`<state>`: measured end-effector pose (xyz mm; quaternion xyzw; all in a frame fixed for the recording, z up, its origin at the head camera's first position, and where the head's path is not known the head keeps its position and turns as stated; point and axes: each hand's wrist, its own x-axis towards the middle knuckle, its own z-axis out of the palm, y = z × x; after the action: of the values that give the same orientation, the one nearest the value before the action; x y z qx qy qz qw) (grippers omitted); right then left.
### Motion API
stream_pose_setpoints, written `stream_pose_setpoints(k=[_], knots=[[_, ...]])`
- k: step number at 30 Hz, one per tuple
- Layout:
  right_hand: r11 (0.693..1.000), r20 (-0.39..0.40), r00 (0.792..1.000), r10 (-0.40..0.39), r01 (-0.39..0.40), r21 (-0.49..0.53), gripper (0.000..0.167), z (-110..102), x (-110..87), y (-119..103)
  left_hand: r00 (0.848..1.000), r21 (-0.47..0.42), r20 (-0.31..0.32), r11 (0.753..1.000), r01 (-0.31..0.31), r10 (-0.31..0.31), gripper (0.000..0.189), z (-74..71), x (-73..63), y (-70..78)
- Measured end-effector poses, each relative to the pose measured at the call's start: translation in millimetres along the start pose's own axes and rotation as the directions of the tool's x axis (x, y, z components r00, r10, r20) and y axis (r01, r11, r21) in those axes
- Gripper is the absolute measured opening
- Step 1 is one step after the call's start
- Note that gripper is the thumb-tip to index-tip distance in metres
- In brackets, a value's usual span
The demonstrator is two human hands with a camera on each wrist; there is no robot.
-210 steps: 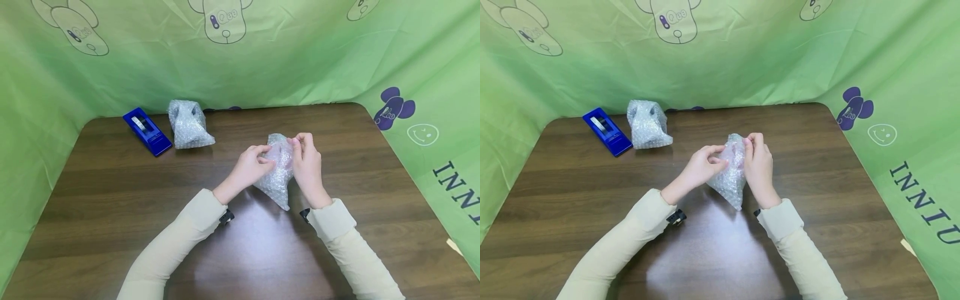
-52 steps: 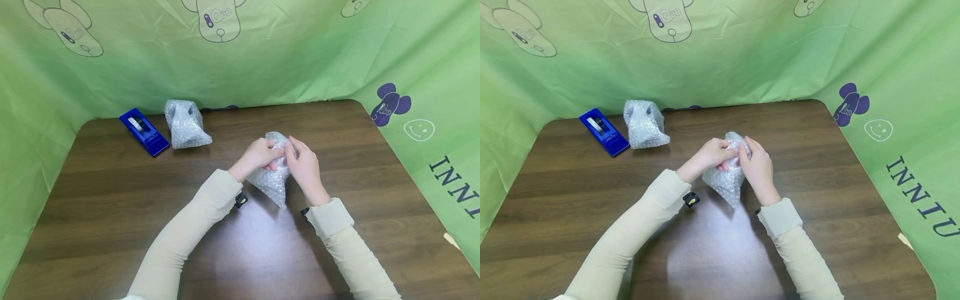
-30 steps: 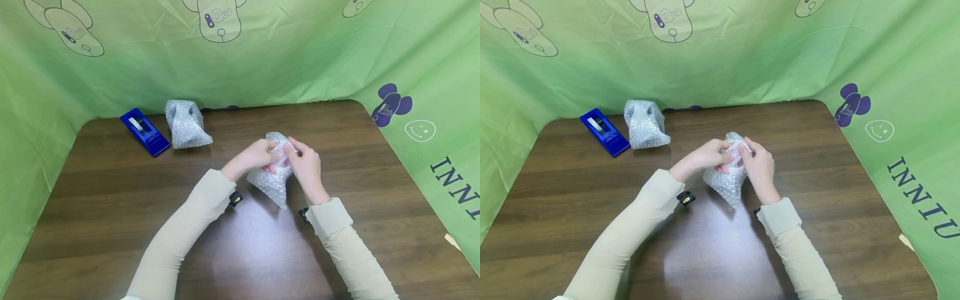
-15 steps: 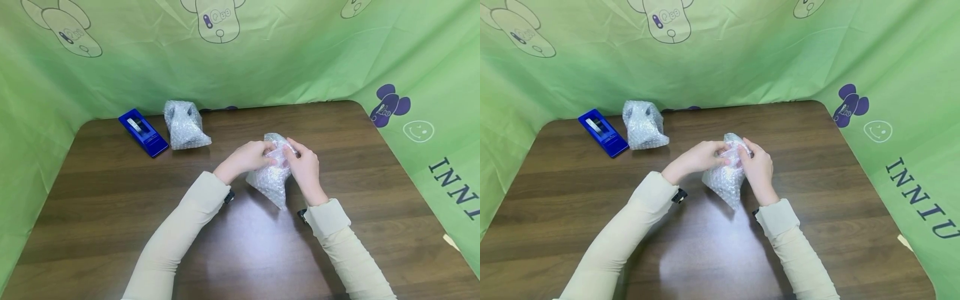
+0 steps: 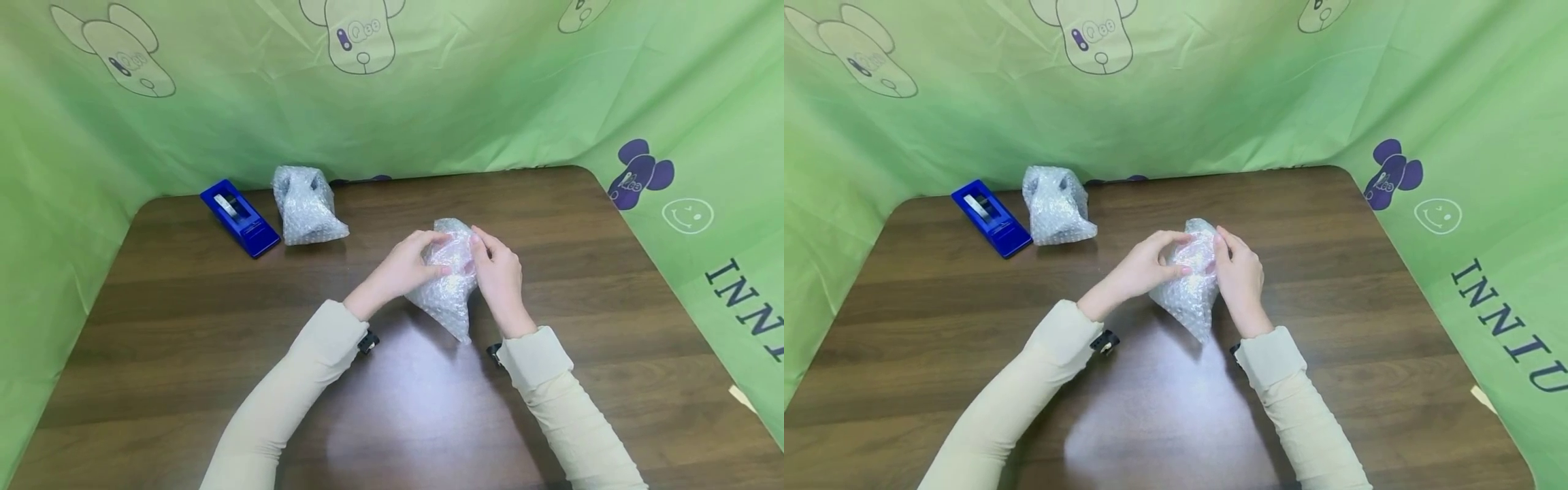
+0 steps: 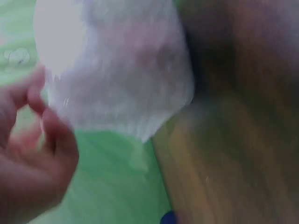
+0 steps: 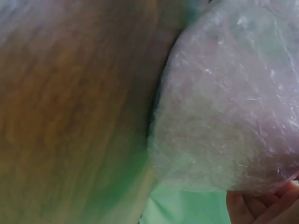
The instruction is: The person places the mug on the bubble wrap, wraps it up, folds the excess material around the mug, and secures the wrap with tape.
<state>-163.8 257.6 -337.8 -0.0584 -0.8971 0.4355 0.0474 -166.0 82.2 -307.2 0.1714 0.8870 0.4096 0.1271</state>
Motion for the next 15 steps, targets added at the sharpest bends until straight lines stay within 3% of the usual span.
stream_pose_setpoints(k=[3,5,9,12,15], knots=[[1.000,0.014,1.000,0.003,-0.003,-0.003,0.040,-2.0,1.4,-1.7,0.994,-0.093,-0.080,0.993,0.069,-0.077,0.069,3.7,-3.7,-1.5],[1.000,0.027,1.000,0.003,-0.003,0.007,0.040,-3.7,2.6,-2.8,0.990,-0.130,-0.078,0.986,0.108,-0.119,0.072,4.8,-5.2,-3.2],[0.998,0.047,0.999,-0.009,0.006,0.064,0.043,-2.2,2.1,-1.2,0.992,-0.280,0.023,0.952,0.126,-0.125,0.073,5.6,-5.1,-10.1],[0.992,0.030,0.999,-0.025,0.022,0.123,0.044,3.1,-0.8,1.8,0.989,-0.413,0.109,0.901,0.135,-0.099,0.073,6.7,-5.4,-14.6],[0.979,0.013,0.999,-0.034,0.031,0.203,0.044,8.1,-2.7,4.7,0.985,-0.466,0.154,0.874,0.138,-0.074,0.073,7.3,-6.7,-16.5]])
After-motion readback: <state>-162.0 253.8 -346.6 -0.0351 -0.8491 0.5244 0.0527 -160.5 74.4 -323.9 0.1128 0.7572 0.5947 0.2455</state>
